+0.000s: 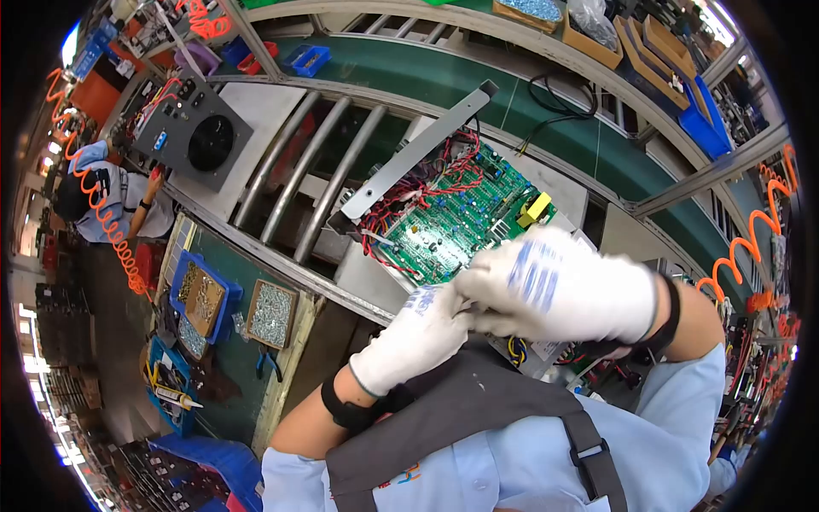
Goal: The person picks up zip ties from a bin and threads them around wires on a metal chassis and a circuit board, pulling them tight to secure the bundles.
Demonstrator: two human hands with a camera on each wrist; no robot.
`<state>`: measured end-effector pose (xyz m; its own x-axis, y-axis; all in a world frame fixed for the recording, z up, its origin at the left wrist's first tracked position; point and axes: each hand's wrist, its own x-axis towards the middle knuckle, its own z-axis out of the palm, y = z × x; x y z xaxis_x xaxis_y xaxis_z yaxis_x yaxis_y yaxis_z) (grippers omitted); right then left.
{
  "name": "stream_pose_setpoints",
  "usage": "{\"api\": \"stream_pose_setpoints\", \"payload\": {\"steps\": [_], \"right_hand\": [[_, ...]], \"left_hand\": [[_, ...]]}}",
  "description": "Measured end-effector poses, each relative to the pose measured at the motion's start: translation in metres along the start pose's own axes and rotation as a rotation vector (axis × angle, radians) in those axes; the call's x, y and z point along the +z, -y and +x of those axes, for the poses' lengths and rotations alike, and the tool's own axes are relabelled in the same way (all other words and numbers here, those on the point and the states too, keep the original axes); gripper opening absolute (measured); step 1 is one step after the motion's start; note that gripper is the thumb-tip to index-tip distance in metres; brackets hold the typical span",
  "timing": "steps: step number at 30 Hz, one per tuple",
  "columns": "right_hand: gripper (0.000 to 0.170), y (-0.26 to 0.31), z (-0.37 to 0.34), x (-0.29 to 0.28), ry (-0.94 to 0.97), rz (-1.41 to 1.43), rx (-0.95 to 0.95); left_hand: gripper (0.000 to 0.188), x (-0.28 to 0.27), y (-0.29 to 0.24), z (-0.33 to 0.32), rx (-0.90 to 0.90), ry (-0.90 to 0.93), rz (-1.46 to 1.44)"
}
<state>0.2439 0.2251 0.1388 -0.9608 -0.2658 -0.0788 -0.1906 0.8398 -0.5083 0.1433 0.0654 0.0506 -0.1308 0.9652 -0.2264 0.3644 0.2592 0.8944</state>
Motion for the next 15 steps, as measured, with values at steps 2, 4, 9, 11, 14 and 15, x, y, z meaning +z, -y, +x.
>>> {"api": "stream_pose_setpoints", "payload": {"steps": [2,4,9,11,14,15], "right_hand": [[0.016,0.005,0.002,0.02,0.057,-0.324,0.033],[0.015,0.006,0.002,0.022,0.098,-0.27,0.041],[0.018,0.002,-0.005,0.011,0.06,0.046,0.103],[0.018,0.001,-0.005,0.003,-0.001,-0.058,0.133],[0.025,-0.022,-0.018,-0.022,-0.187,0.045,0.21],[0.026,-0.009,-0.02,-0.042,-0.038,0.252,0.564]], "left_hand": [[0.021,0.008,0.011,0.003,0.066,0.083,-0.037],[0.014,0.011,0.008,0.002,0.048,0.117,-0.373],[0.014,-0.002,-0.022,0.001,-0.094,0.157,-0.469],[0.02,-0.007,0.005,0.001,0.089,0.046,-0.043],[0.024,-0.023,0.049,-0.01,0.205,-0.416,0.217],[0.025,-0.035,0.038,-0.013,-0.003,-0.495,-0.047]]}}
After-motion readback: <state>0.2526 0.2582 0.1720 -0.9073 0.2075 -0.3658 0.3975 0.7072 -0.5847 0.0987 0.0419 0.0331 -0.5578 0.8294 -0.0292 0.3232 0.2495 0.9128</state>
